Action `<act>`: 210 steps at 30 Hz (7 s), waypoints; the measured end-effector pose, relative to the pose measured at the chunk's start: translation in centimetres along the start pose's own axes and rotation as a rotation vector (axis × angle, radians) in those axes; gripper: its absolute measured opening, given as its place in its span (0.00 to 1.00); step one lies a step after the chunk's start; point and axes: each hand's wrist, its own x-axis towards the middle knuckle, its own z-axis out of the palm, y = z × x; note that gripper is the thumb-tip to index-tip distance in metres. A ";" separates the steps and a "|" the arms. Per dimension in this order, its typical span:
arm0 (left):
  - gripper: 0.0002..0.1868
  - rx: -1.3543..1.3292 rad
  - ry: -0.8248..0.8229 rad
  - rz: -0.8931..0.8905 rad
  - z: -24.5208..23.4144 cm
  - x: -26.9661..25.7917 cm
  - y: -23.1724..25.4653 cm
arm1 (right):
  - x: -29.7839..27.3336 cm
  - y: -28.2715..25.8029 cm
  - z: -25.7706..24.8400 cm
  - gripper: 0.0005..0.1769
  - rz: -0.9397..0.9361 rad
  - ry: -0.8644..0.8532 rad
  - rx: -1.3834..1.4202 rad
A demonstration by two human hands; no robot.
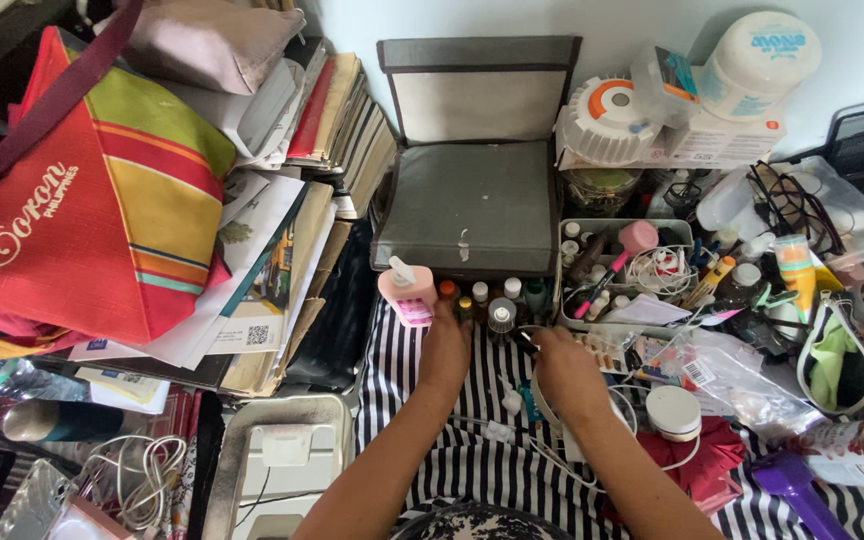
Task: The person organizes a cluttered collection of personal items on a striped surface. They pick up and place down various objects including bottles, a pill blister pack, a hairbrush, and a mesh organizer, moving them into different positions.
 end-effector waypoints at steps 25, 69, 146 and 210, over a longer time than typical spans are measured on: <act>0.23 -0.639 -0.541 -0.010 -2.0 -4.2 11.0 | -0.3 -1.8 -14.1 0.18 0.332 -0.179 1.306; 0.24 -0.751 -0.042 0.395 -5.9 -1.9 16.7 | 4.0 -10.7 -16.9 0.23 0.143 -0.221 1.802; 0.31 -0.953 -0.484 -0.351 -1.6 1.7 7.0 | 6.8 1.9 -10.7 0.15 -0.026 0.085 0.429; 0.07 0.558 -0.373 0.896 11.5 3.3 9.6 | 3.2 9.8 -11.3 0.29 0.038 0.305 0.258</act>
